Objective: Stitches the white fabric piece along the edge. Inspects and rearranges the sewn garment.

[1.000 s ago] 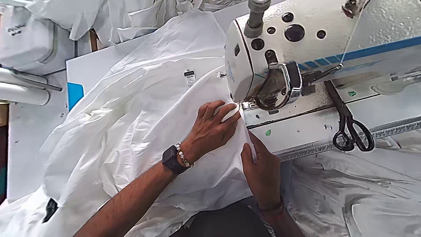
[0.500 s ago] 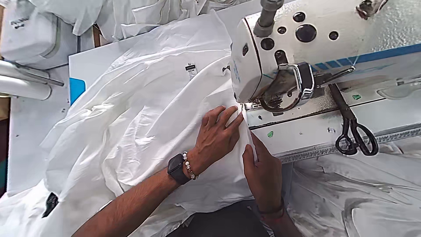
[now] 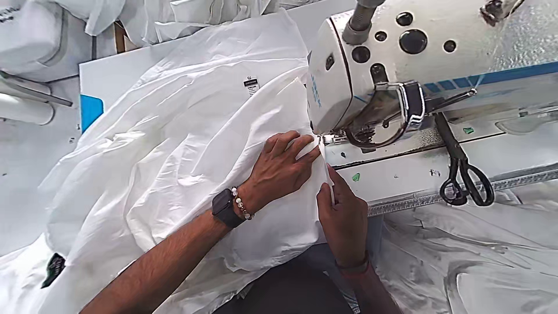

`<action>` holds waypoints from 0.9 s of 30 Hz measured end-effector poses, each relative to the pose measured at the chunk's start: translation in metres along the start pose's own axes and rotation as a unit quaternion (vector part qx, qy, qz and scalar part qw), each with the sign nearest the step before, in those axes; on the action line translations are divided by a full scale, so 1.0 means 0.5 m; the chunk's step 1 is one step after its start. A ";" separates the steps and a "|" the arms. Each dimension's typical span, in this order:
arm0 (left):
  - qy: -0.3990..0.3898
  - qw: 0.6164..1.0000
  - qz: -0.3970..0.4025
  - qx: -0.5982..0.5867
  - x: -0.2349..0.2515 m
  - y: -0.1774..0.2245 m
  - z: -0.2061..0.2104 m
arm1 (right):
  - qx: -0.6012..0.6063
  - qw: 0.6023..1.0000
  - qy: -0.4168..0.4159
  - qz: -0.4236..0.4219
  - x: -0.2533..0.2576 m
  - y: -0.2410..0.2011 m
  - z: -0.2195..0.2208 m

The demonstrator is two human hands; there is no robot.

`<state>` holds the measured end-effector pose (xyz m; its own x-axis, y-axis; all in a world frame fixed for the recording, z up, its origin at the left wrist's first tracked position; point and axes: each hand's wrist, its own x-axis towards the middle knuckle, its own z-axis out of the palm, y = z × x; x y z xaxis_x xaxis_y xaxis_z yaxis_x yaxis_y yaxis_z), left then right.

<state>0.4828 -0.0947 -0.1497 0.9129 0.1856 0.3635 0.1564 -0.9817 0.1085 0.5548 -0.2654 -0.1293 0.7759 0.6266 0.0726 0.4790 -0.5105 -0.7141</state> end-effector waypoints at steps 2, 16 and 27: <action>-0.022 0.998 -0.054 0.015 -0.009 0.037 0.000 | -0.003 1.000 -0.008 -0.002 0.002 -0.001 -0.001; 0.005 0.998 0.041 -0.052 0.012 -0.036 -0.008 | -0.049 0.998 -0.009 -0.033 -0.044 -0.038 -0.073; -0.004 0.986 0.157 -0.052 0.059 -0.090 -0.021 | -0.167 0.980 -0.038 -0.105 0.079 -0.060 -0.071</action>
<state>0.4986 -0.0445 -0.1342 0.9135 -0.1278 0.3863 -0.1739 -0.9810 0.0866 0.5859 -0.2462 -0.0804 0.6186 0.7746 0.1319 0.7426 -0.5215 -0.4203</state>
